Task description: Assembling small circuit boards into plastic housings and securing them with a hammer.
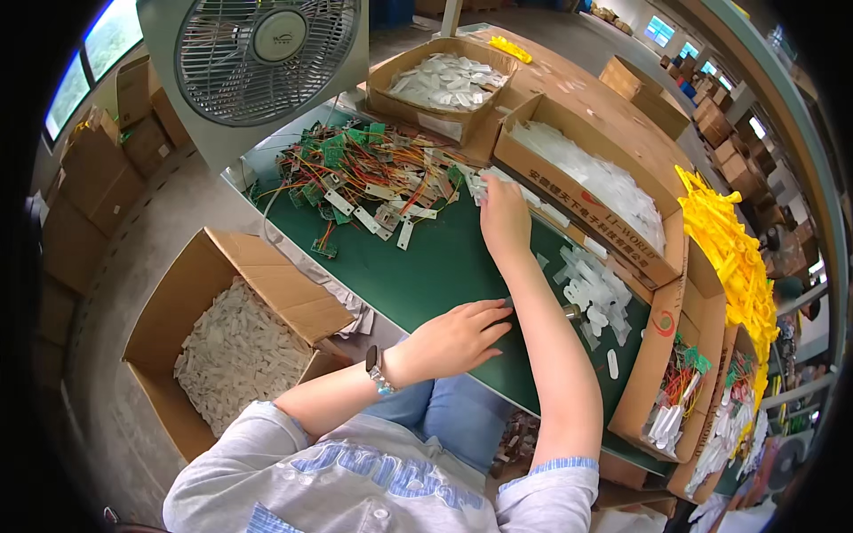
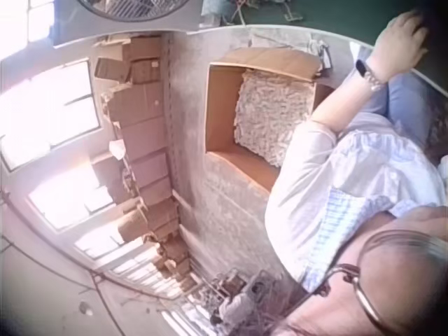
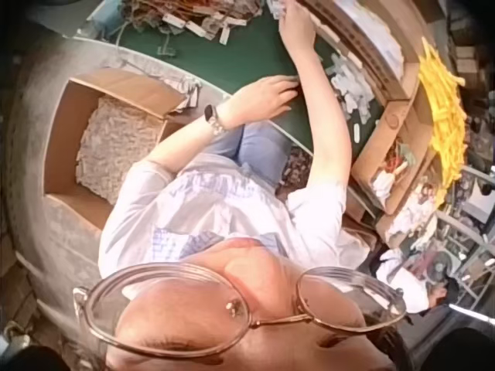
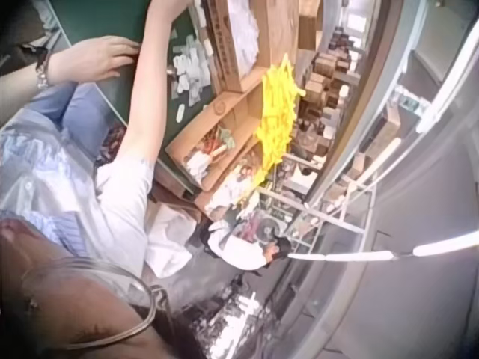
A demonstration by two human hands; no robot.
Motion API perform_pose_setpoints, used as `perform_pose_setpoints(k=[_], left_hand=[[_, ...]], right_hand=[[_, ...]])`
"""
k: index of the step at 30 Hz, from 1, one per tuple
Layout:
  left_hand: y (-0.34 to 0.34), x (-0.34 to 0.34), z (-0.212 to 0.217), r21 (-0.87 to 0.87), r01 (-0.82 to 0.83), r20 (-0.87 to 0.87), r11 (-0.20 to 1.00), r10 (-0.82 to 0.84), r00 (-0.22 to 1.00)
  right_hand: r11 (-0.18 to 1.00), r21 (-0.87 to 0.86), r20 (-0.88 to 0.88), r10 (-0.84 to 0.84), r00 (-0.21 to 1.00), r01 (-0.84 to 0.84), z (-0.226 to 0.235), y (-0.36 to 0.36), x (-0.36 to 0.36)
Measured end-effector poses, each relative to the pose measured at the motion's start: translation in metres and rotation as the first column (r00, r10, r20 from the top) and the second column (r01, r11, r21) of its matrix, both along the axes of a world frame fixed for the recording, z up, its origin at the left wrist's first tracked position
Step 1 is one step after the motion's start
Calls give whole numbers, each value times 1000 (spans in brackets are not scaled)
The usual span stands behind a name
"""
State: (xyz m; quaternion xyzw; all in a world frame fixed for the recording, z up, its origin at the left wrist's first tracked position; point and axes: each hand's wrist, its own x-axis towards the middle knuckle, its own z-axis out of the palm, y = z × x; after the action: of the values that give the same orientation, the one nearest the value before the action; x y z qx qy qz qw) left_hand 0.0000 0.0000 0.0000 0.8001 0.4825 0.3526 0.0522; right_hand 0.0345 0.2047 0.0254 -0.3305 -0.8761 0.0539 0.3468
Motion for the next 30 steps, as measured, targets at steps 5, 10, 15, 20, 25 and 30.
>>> perform_pose_setpoints(k=[5,10,15,20,25,30], left_hand=[[-7,-1,8,152,-9,-33,988,14,999],[-35,-33,40,346,-82,268,935,-14,963],[-116,-36,132,752,-276,362,598,-25,932],[-155,-89,175,595,323,-285,736,-182,941],[-142,-49,159,856,-307,211,415,261,942],[-86,-74,150,771,-173,39,614,224,974]], right_hand=[[977,99,99,178,979,-188,39,-73,32],[957,-174,-43,228,973,-232,40,-137,65],[914,-297,-76,267,961,-277,16,-167,88],[962,-183,-43,197,979,-202,-5,-173,95],[951,-192,-113,222,968,-241,-5,-177,91],[974,-156,-65,153,986,-162,-11,-173,101]])
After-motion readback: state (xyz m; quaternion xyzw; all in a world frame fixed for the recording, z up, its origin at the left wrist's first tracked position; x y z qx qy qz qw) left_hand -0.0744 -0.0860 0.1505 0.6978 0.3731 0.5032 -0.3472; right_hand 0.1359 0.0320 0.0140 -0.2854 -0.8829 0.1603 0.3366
